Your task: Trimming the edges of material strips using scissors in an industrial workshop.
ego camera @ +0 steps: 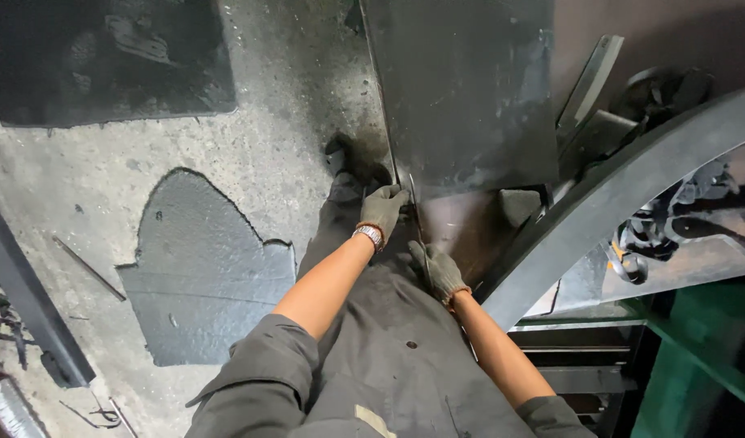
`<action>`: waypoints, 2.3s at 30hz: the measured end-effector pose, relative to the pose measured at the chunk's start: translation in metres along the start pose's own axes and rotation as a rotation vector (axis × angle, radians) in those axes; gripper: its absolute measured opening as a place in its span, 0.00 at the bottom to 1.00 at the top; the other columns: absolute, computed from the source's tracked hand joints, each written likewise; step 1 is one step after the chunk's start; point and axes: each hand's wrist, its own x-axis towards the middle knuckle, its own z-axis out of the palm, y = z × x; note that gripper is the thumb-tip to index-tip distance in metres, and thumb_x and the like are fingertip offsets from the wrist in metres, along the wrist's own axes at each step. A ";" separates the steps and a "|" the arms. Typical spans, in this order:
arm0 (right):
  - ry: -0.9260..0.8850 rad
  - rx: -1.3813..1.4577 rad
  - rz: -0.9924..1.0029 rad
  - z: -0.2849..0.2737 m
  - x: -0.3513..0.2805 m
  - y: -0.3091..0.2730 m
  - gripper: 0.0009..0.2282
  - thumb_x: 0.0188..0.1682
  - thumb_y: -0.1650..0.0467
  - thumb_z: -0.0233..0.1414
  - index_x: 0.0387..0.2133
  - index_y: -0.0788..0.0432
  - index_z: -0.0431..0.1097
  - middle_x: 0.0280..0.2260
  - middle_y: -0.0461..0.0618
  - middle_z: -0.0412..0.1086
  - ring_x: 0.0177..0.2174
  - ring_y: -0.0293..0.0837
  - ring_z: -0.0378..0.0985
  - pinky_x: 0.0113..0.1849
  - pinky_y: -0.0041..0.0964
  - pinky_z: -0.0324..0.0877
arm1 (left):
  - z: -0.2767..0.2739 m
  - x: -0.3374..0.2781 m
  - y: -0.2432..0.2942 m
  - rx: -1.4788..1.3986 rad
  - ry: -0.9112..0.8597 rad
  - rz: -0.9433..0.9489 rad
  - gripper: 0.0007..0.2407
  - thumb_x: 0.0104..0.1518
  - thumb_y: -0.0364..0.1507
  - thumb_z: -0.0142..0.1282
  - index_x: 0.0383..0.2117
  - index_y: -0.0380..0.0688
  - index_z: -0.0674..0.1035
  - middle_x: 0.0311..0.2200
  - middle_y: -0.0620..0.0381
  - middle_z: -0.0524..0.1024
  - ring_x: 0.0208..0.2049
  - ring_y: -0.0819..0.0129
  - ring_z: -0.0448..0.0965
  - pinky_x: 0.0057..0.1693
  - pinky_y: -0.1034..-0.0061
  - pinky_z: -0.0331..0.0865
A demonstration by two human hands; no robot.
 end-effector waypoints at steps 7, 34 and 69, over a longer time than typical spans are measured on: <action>0.027 -0.025 0.006 0.012 0.010 0.008 0.34 0.49 0.42 0.41 0.33 0.62 0.76 0.32 0.66 0.77 0.38 0.64 0.79 0.42 0.54 0.69 | -0.003 0.012 -0.016 -0.020 -0.061 0.049 0.15 0.57 0.32 0.61 0.48 0.37 0.82 0.39 0.57 0.85 0.38 0.74 0.82 0.46 0.76 0.74; -0.049 0.221 0.123 -0.023 -0.019 -0.049 0.27 0.49 0.49 0.47 0.34 0.62 0.76 0.29 0.49 0.82 0.26 0.44 0.83 0.32 0.40 0.73 | -0.003 -0.005 0.013 -0.083 -0.016 0.187 0.26 0.58 0.27 0.55 0.67 0.47 0.71 0.35 0.56 0.81 0.35 0.76 0.74 0.48 0.77 0.71; 0.073 -0.128 -0.294 0.003 0.035 -0.007 0.22 0.52 0.54 0.45 0.41 0.58 0.77 0.36 0.65 0.75 0.38 0.64 0.77 0.40 0.54 0.70 | -0.014 -0.020 0.026 0.225 -0.056 0.189 0.27 0.57 0.32 0.57 0.66 0.46 0.66 0.52 0.49 0.79 0.50 0.63 0.82 0.57 0.72 0.70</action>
